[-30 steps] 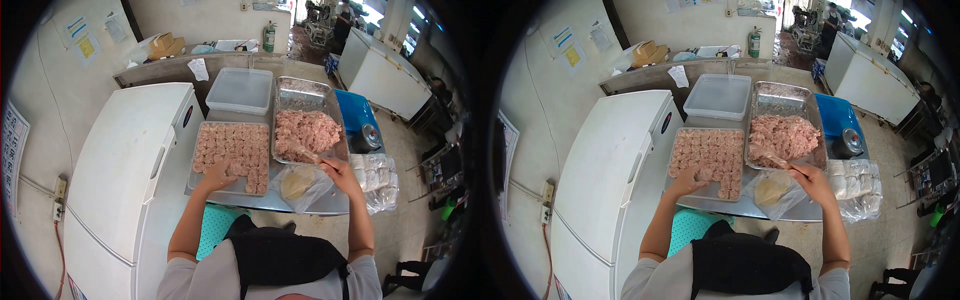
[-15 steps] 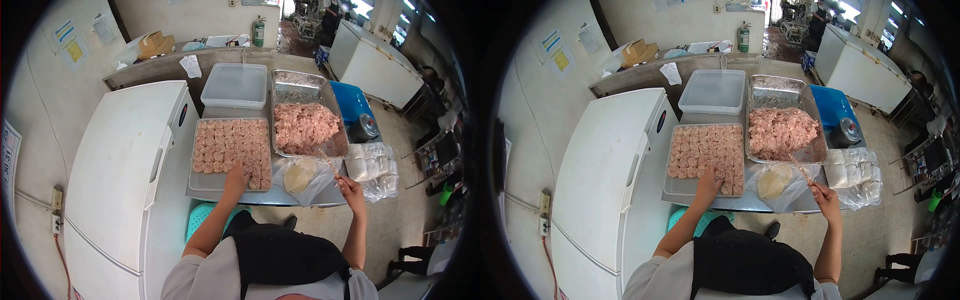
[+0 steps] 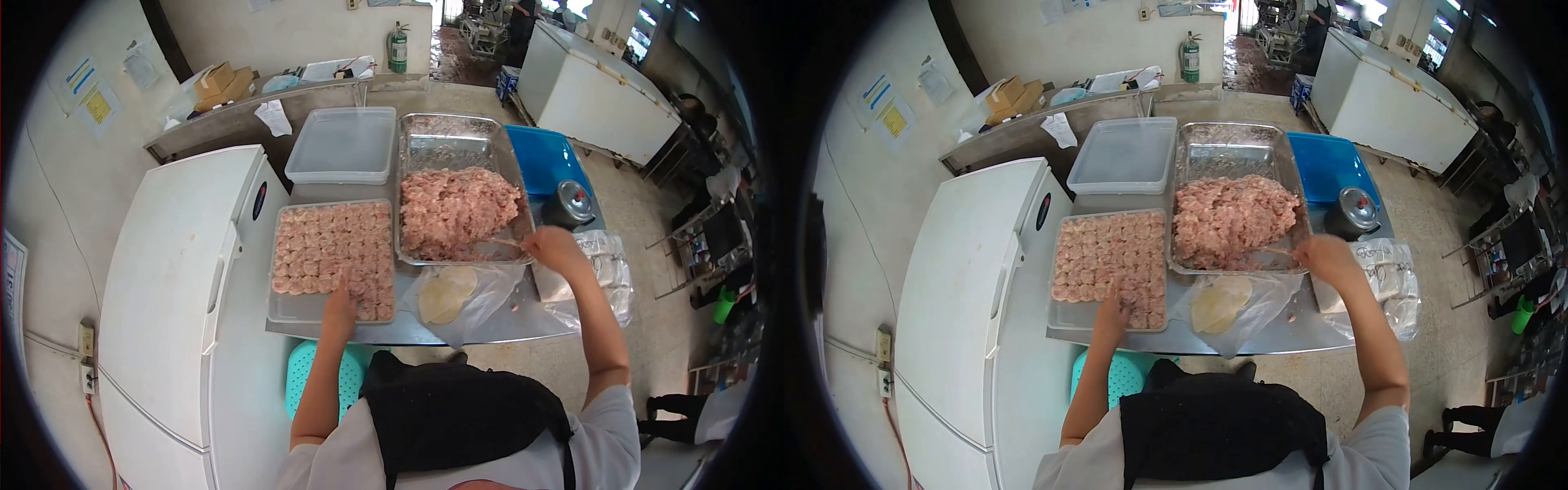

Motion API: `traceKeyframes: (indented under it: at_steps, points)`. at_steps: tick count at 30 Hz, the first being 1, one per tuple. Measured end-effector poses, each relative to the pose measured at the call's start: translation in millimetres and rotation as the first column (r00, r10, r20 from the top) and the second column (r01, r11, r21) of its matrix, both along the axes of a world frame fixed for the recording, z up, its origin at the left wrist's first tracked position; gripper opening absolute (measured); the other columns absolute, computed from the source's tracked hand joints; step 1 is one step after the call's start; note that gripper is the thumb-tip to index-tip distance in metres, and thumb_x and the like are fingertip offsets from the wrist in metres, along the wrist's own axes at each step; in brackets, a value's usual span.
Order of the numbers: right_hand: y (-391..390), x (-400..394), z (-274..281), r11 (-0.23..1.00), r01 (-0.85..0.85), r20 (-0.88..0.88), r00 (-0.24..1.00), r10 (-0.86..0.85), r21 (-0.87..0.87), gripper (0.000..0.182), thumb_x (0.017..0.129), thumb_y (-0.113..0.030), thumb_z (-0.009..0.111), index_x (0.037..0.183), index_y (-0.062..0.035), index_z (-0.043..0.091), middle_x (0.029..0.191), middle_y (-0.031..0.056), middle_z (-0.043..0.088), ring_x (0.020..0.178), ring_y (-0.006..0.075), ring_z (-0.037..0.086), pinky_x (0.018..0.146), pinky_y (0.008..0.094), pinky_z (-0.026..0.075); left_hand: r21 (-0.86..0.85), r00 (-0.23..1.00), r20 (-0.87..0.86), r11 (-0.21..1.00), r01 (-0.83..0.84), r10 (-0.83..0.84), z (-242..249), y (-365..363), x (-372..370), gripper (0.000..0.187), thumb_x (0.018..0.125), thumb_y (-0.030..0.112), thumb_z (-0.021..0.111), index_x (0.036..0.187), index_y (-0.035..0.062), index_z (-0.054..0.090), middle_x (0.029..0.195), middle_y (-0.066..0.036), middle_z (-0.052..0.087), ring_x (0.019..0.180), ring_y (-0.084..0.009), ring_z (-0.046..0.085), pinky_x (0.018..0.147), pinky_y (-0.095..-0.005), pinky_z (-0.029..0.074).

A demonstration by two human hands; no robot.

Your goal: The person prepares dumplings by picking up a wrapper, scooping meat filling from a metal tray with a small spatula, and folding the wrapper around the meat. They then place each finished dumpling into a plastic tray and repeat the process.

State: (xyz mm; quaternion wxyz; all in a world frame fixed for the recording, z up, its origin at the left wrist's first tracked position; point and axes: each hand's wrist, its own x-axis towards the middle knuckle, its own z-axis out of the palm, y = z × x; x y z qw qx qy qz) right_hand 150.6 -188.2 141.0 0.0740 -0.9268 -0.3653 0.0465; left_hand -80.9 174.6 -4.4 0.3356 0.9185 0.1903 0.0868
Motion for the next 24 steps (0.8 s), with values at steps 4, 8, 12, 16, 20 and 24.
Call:
traceKeyframes:
  at_steps: [4,8,12,16,20,24]
  points:
    - [15,51,-23,0.981,-0.04,0.276,0.957,0.093,-0.189,0.02,0.08,-0.022,0.061,0.071,-0.0062,0.068,0.072,0.013,0.066,0.071,0.0314,0.066,0.061,0.044,0.051,0.048,0.987,-0.158,0.998,-0.037,0.044,0,-3,1,0.068,0.082,0.003,0.051,0.146,0.0109,0.03,0.103,-0.03,0.059,0.088,-0.0453,0.059,0.077,-0.0513,0.047]
    - [25,10,-82,0.93,-0.288,0.209,0.918,0.336,-0.23,0.015,0.076,-0.014,0.058,0.069,-0.0078,0.069,0.069,0.0135,0.067,0.067,0.029,0.068,0.056,0.0423,0.052,0.234,0.962,-0.216,0.966,-0.113,0.165,16,-21,2,0.068,0.08,0.004,0.056,0.144,0.0069,0.032,0.103,-0.026,0.061,0.093,-0.0428,0.059,0.08,-0.0481,0.048]
    - [2,35,-35,0.887,-0.418,0.182,0.874,0.451,-0.197,0.014,0.075,-0.014,0.059,0.069,-0.0075,0.069,0.068,0.0143,0.066,0.067,0.0283,0.068,0.054,0.0402,0.053,0.319,0.993,0.096,0.944,-0.09,0.062,39,-66,12,0.042,0.082,0.006,0.057,0.124,0.0078,0.053,0.104,-0.019,0.061,0.095,-0.0377,0.059,0.081,-0.0435,0.05]
    - [18,70,-57,0.9,-0.379,0.104,0.908,0.407,-0.214,0.019,0.082,-0.02,0.058,0.073,-0.0076,0.07,0.069,0.0141,0.066,0.067,0.0294,0.068,0.058,0.0413,0.053,-0.205,0.995,0.043,0.973,0.102,-0.095,26,-132,50,0.025,0.08,0.012,0.065,0.104,0.0047,0.062,0.101,-0.014,0.059,0.091,-0.0315,0.06,0.077,-0.0388,0.051]
    - [23,39,-95,0.926,-0.374,-0.056,0.925,0.376,0.045,0.028,0.09,-0.028,0.055,0.078,-0.0067,0.069,0.07,0.0158,0.065,0.069,0.0343,0.066,0.063,0.0424,0.053,0.137,0.957,0.22,0.977,0.161,-0.188,-17,-157,66,0.02,0.081,0.013,0.067,0.099,0.0035,0.064,0.095,-0.013,0.06,0.085,-0.0275,0.061,0.071,-0.0351,0.051]
    - [-9,77,-83,0.9,-0.316,-0.303,0.863,0.404,0.3,0.029,0.091,-0.029,0.054,0.079,-0.0069,0.069,0.071,0.0169,0.065,0.07,0.0368,0.065,0.065,0.0438,0.052,-0.215,0.991,0.082,0.969,0.12,-0.105,-16,-138,60,0.022,0.084,0.016,0.066,0.101,0.0031,0.064,0.094,-0.013,0.063,0.085,-0.0267,0.063,0.075,-0.0334,0.051]
